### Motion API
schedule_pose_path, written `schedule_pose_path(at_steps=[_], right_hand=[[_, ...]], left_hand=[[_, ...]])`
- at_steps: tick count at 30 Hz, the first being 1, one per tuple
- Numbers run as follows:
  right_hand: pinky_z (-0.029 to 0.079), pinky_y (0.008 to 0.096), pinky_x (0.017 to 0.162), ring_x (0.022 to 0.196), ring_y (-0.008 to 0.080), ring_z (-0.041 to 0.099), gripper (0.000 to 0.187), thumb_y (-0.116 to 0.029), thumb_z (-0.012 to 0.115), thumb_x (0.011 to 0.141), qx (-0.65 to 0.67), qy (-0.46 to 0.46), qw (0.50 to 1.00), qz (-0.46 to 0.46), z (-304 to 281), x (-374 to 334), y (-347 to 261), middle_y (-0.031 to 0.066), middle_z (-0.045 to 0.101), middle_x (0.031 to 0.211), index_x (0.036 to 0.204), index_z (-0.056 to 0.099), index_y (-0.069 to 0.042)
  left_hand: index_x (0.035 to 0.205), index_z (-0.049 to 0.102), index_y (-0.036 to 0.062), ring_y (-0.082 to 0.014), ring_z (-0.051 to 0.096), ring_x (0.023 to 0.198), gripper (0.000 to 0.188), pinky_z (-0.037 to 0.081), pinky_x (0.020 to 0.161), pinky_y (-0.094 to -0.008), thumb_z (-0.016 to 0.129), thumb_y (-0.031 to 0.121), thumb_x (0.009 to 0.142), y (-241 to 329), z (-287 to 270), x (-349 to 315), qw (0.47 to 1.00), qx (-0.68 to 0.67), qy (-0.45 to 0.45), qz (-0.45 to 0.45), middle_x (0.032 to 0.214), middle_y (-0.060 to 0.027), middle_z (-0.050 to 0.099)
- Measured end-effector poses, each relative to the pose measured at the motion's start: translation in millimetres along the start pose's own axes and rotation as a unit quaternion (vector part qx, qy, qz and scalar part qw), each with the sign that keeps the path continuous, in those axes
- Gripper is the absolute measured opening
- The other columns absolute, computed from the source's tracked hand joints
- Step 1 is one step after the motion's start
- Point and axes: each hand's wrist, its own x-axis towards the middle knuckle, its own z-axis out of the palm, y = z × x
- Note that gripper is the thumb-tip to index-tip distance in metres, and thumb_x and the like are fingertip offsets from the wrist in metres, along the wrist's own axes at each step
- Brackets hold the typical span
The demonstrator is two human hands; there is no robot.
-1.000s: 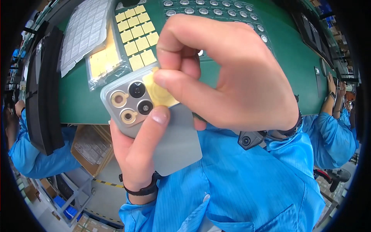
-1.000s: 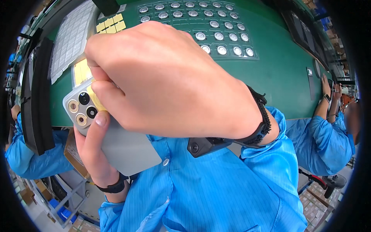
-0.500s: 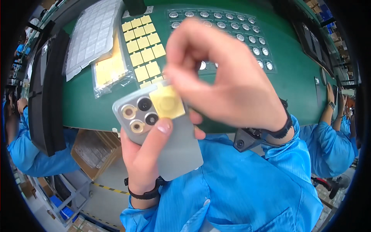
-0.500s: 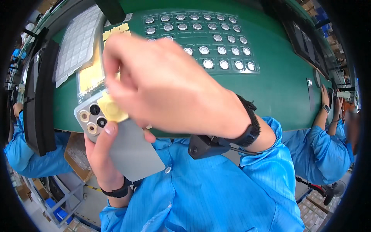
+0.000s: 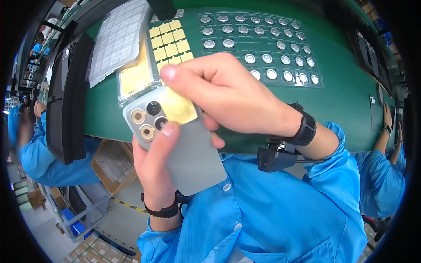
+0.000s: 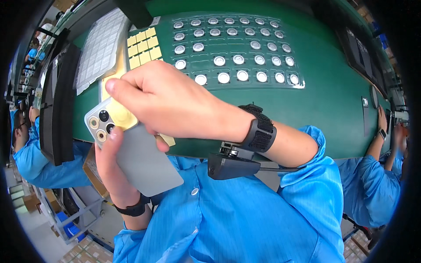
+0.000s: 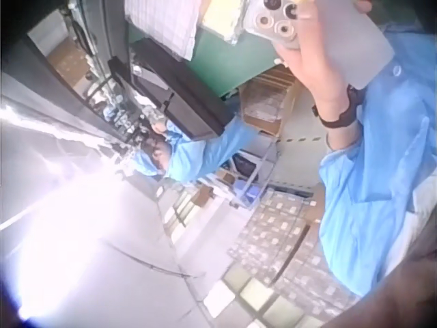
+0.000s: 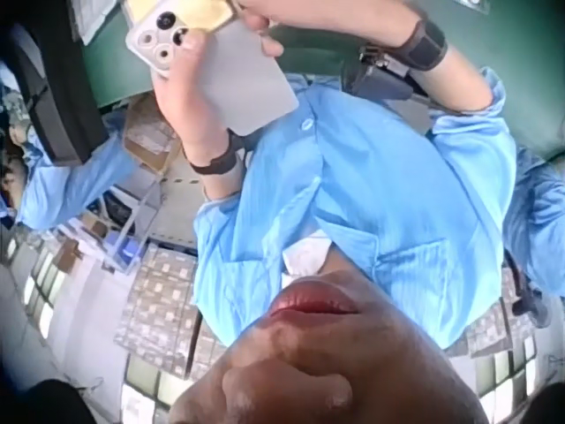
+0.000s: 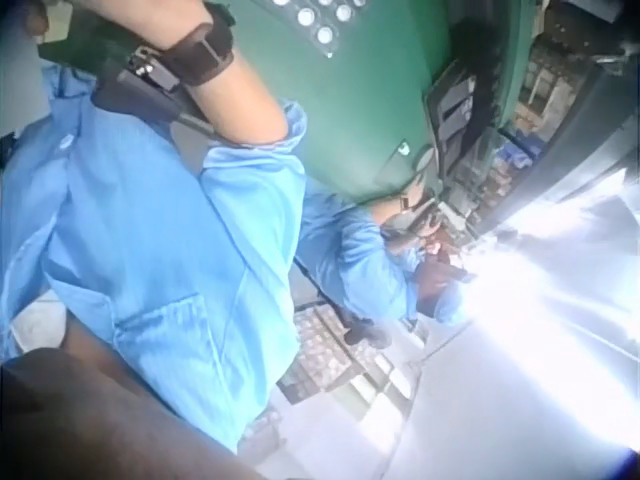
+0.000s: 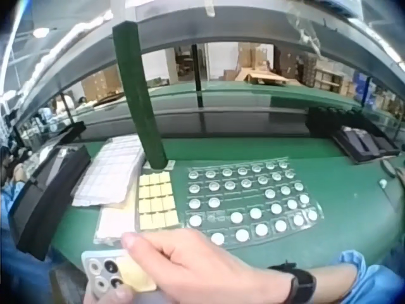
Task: Applying small circular components and yellow adhesive labels to the back panel of a smartphone in a factory assembly line.
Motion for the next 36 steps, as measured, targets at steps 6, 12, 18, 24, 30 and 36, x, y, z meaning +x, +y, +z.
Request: schedule_pose_path(at_steps=[6, 12, 18, 24, 30, 36], right_hand=[[0.047, 0.029, 0.052, 0.057, 0.0137, 0.065, 0.026, -0.023, 0.055, 0.092, -0.134, -0.059, 0.985, -0.09, -17.6, -12.2, -10.0, 0.0022, 0.052, 0.058, 0.087, 0.058, 0.003], [0.044, 0.0261, 0.053, 0.062, 0.0125, 0.066, 0.023, -0.019, 0.06, 0.087, -0.065, -0.143, 0.979, -0.132, -32.1, -9.8, -6.2, 0.0018, 0.055, 0.062, 0.092, 0.059, 0.003], [0.046, 0.0254, 0.05, 0.055, 0.0129, 0.064, 0.042, -0.025, 0.064, 0.089, -0.062, -0.024, 0.992, -0.111, -21.8, -11.6, -5.4, 0.0034, 0.058, 0.066, 0.112, 0.058, 0.009], [0.047, 0.0231, 0.043, 0.061, 0.0077, 0.06, 0.037, -0.022, 0.063, 0.094, 0.007, -0.046, 0.998, -0.03, -25.7, -14.3, -19.3, 0.0077, 0.066, 0.092, 0.12, 0.057, 0.003], [0.044, 0.0226, 0.043, 0.052, 0.0067, 0.055, 0.037, -0.027, 0.056, 0.1, -0.057, -0.037, 0.993, -0.099, -33.6, -13.5, -15.9, 0.0054, 0.064, 0.08, 0.121, 0.057, 0.003], [0.046, 0.0252, 0.046, 0.052, 0.0116, 0.059, 0.033, -0.02, 0.06, 0.092, -0.038, -0.042, 0.998, -0.025, -35.6, -9.1, -16.4, 0.0064, 0.061, 0.07, 0.114, 0.058, 0.005]], left_hand=[[0.122, 0.054, -0.0055, -0.0271, 0.069, 0.072, 0.066, 0.057, 0.056, -0.0336, 0.032, 0.052, 0.099, 5.3, 7.2, 6.3, 0.994, -0.096, 0.02, -0.048, 0.099, -0.0195, 0.065], [0.123, 0.053, 0.0002, -0.0259, 0.068, 0.066, 0.059, 0.056, 0.053, -0.0319, 0.031, 0.051, 0.101, 10.2, 5.0, 3.6, 0.99, -0.122, 0.023, -0.067, 0.088, -0.0185, 0.068], [0.123, 0.052, 0.0008, -0.0264, 0.068, 0.065, 0.06, 0.056, 0.054, -0.0318, 0.032, 0.052, 0.1, 12.8, 20.6, 11.7, 0.993, -0.091, 0.012, -0.071, 0.086, -0.0206, 0.067], [0.127, 0.048, 0.0005, -0.0297, 0.068, 0.065, 0.06, 0.056, 0.058, -0.034, 0.03, 0.051, 0.101, 5.9, 10.4, 17.4, 0.979, -0.174, -0.073, -0.077, 0.09, -0.021, 0.065], [0.12, 0.052, -0.0075, -0.0281, 0.068, 0.068, 0.072, 0.057, 0.056, -0.0355, 0.032, 0.058, 0.097, 3.3, 20.9, 18.5, 0.982, -0.165, -0.044, -0.076, 0.091, -0.0213, 0.065], [0.122, 0.051, -0.0046, -0.0283, 0.068, 0.068, 0.064, 0.057, 0.056, -0.0347, 0.033, 0.052, 0.1, 0.8, 18.4, 24.2, 0.993, -0.103, -0.026, -0.057, 0.095, -0.0209, 0.065]])
